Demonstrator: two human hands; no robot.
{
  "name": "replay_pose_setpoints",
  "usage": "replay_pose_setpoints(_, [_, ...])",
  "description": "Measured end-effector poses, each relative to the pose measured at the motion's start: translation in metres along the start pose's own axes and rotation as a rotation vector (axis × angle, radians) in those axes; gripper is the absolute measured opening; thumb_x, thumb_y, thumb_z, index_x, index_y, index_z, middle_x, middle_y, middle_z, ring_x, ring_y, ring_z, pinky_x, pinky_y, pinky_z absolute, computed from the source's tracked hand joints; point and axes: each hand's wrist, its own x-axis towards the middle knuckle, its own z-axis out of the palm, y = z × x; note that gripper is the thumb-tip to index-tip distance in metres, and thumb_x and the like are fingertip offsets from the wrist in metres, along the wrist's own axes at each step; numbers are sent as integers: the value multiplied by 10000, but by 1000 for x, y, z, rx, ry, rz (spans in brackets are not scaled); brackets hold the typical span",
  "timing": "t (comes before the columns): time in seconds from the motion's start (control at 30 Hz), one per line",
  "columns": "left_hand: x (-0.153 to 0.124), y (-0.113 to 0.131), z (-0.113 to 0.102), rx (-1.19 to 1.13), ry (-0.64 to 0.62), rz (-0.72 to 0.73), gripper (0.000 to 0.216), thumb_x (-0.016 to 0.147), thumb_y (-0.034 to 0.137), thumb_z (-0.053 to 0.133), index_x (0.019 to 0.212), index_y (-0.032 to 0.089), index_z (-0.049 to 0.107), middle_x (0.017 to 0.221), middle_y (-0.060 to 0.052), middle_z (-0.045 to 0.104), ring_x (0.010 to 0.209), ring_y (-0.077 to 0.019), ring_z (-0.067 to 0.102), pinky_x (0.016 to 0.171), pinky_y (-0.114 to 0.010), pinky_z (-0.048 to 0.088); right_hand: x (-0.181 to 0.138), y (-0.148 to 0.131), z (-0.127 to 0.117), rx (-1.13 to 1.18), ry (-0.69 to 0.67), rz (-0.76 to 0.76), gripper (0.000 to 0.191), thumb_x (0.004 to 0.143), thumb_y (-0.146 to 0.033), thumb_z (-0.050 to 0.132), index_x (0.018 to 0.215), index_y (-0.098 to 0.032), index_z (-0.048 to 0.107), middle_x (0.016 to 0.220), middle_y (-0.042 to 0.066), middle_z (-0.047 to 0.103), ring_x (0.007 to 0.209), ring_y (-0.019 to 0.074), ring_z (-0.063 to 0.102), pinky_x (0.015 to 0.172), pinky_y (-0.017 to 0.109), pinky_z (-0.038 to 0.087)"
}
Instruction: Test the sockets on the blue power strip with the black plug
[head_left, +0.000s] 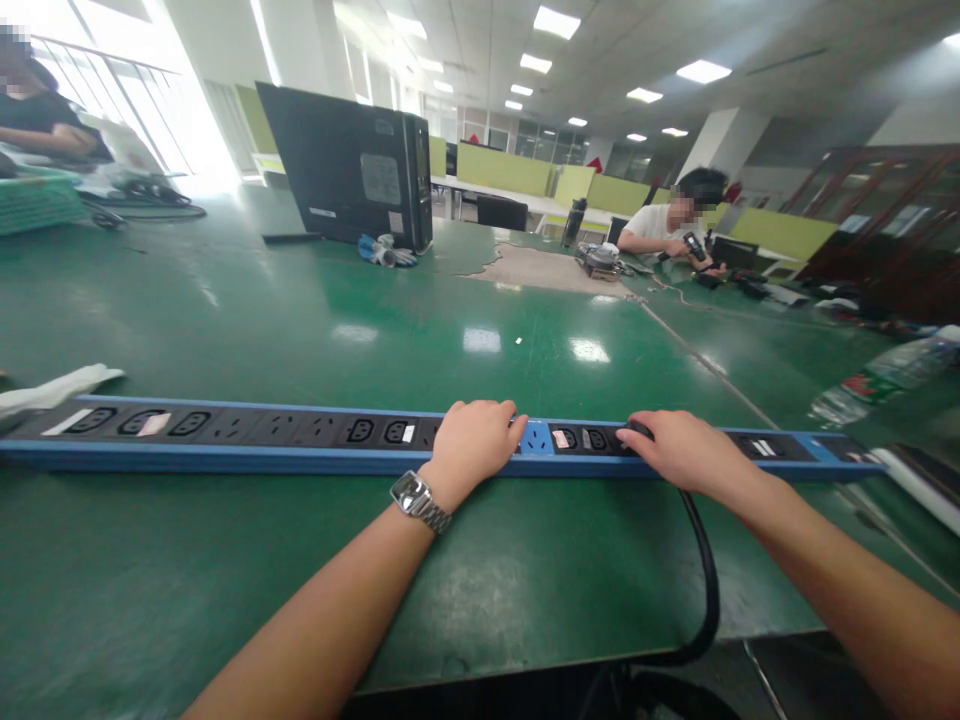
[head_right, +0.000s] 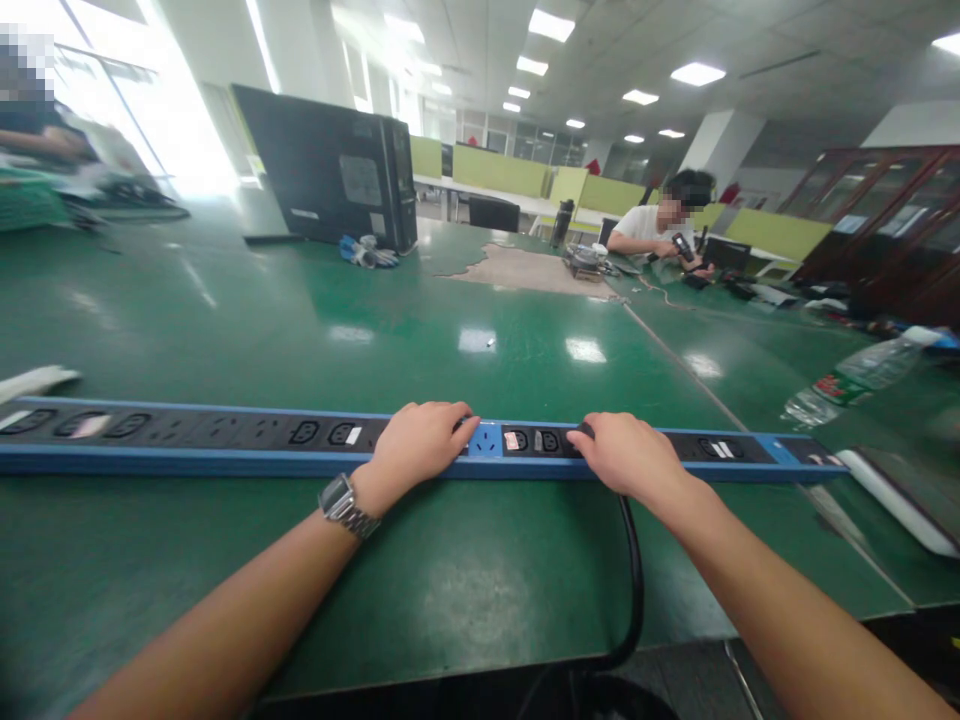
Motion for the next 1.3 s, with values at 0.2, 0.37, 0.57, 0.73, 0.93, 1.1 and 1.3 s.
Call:
replay_pose_setpoints(0.2, [1, 1, -1, 21, -17, 2, 445, 992, 408, 295, 906, 207, 682, 936, -82, 738, 901, -258, 687, 760, -364, 461, -6, 10, -30, 143, 80, -37, 359, 922, -409, 485, 1014, -155, 722, 956, 138, 732, 889, 269, 682, 748, 337, 490])
replay_pose_setpoints(0.37, [2, 0, -1, 24, -25, 19, 451, 994, 414, 292, 880, 209, 678, 939, -76, 740, 896, -257, 689, 750, -363, 465, -18, 84, -72, 458, 460, 213, 539, 832, -594, 561, 1106, -149, 692, 604, 52, 652, 476, 165, 548, 484, 284, 388])
replay_pose_setpoints(0.57, [2, 0, -2, 23, -21, 12, 438, 992, 409, 303, 896, 214, 683, 927, -72, 744, 877, -250, 691, 742, -350, 467, -4, 108, -13, 486, 72, 26, 575, 778, -609, 548, 1020, -130, 755, 610, 38, 677, 526, 179, 586, 500, 280, 430])
replay_pose_setpoints(0.73, [1, 0, -3, 29, -20, 5, 437, 990, 419, 301, 910, 218, 681, 940, -69, 743, 874, -247, 691, 748, -347, 468, 13, 105, 4, 386, 97, 13, 508, 774, -564, 564, 1021, -179, 784, 945, 75, 768, 820, 251, 705, 699, 308, 535])
replay_pose_setpoints(0.93, [1, 0, -4, 37, -28, -1, 442, 985, 416, 293, 905, 220, 681, 938, -69, 740, 869, -262, 691, 741, -363, 476, 10, 146, -5, 230, 5, 93, 522, 813, -567, 510, 1008, -176, 795, 889, 74, 774, 806, 267, 715, 709, 321, 537])
replay_pose_setpoints(1.1, [2, 0, -4, 40, -35, -8, 449, 982, 427, 293, 919, 220, 686, 938, -77, 739, 868, -270, 691, 742, -372, 481, 6, 176, 3, 200, 13, 140, 549, 788, -584, 539, 1057, -171, 780, 1021, 95, 760, 921, 314, 710, 799, 377, 549])
replay_pose_setpoints(1.3, [1, 0, -3, 28, -36, -10, 446, 987, 417, 290, 903, 221, 682, 932, -78, 736, 871, -263, 689, 753, -371, 478, 11, 179, 7, 175, -12, 11, 507, 800, -550, 547, 1057, -181, 781, 1067, 85, 750, 973, 315, 704, 845, 384, 551])
